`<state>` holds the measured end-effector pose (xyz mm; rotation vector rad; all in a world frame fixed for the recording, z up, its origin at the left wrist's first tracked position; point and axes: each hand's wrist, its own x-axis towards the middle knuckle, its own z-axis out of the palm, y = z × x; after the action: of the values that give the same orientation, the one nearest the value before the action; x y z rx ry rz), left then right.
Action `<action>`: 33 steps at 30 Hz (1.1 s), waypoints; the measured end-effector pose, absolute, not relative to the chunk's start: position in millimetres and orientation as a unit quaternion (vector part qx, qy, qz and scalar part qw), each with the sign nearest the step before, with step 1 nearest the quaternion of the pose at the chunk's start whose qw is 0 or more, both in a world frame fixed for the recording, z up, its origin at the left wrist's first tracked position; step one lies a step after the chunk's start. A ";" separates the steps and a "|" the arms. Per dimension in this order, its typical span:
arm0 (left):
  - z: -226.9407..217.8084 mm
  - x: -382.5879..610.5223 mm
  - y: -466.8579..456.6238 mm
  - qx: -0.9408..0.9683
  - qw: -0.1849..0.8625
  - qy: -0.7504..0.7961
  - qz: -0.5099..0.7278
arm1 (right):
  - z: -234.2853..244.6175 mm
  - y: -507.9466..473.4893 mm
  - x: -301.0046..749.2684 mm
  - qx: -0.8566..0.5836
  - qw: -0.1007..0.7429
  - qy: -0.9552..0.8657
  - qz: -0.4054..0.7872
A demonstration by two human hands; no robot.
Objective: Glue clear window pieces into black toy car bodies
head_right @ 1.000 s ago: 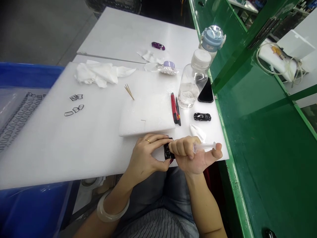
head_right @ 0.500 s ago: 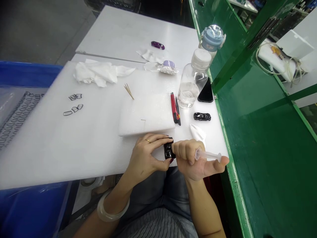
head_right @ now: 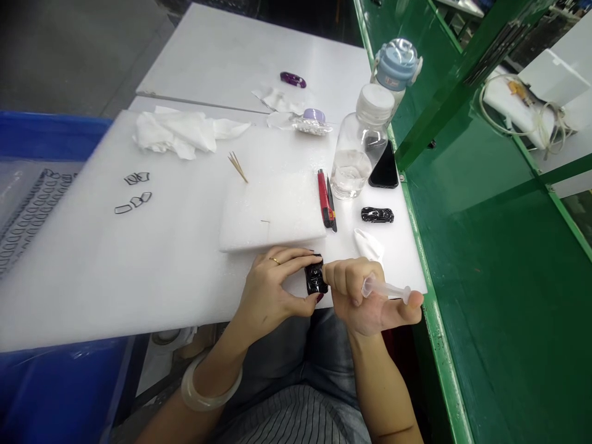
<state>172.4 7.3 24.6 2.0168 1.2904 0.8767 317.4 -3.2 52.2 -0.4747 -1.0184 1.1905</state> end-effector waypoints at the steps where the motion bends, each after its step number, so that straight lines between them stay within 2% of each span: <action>1: 24.5 172.3 7.3 0.757 0.291 0.485 0.328 | 53.0 -4.0 317.0 -0.215 0.681 -0.460 0.528; 25: 24.4 173.1 7.0 0.760 0.295 0.484 0.317 | 67.3 -17.3 307.2 -0.332 0.621 -0.493 0.510; 30: 23.6 172.4 5.6 0.771 0.284 0.480 0.308 | 87.4 -12.9 315.4 -0.353 0.575 -0.506 0.538; 33: 22.1 170.9 4.2 0.778 0.274 0.476 0.305 | 103.8 14.0 315.5 -0.311 0.624 -0.520 0.493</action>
<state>170.9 4.2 22.1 2.0927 1.2801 0.8217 315.5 14.0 103.8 -0.7135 -1.1939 1.1315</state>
